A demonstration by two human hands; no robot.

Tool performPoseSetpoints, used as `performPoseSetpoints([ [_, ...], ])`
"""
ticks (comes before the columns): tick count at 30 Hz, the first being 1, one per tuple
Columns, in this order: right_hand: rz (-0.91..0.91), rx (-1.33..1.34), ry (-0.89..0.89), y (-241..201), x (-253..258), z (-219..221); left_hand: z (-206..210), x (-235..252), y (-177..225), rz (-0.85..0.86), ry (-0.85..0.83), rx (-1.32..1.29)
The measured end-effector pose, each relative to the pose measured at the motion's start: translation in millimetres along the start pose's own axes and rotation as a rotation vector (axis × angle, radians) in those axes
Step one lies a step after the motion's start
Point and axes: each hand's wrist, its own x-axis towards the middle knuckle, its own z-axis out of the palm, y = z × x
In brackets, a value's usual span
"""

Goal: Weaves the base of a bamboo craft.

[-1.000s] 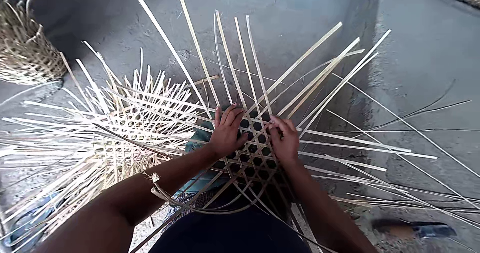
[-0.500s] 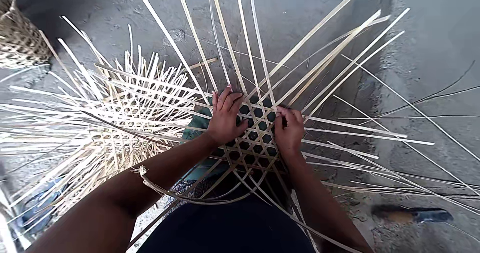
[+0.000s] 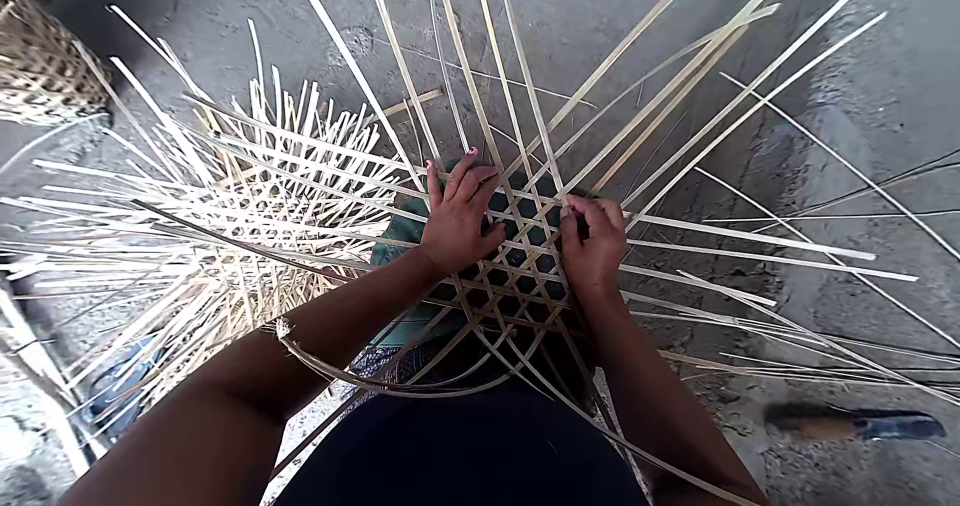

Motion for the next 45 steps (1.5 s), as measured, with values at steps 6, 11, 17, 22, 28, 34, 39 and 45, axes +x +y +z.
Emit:
performPoseSetpoints([
  [6, -0.119, -0.199, -0.169, -17, -2, -14, -4, -10, 15, 0.027, 0.135, 0.201],
  [11, -0.099, -0.271, -0.269, -19, -4, -11, -1, -8, 16, 0.041, 0.022, 0.293],
  [17, -0.059, -0.269, -0.236, -13, -7, -4, 1, -8, 16, 0.058, -0.021, 0.278],
  [22, -0.059, -0.274, -0.211, -8, -9, 0, 5, -8, 14, 0.063, 0.006, 0.316],
  [28, -0.067, -0.278, -0.199, -7, -9, 2, 6, -8, 14, 0.058, 0.031, 0.324],
  [34, -0.074, -0.276, -0.205, -7, -4, -1, 3, -5, 9, 0.063, 0.042, 0.274],
  [39, 0.030, 0.087, -0.224, -10, 8, -35, -27, -12, 7, 0.075, 0.066, -0.001],
  [45, 0.036, 0.105, -0.233, -15, -5, -61, -34, -47, 20, 0.089, -0.149, 0.150],
])
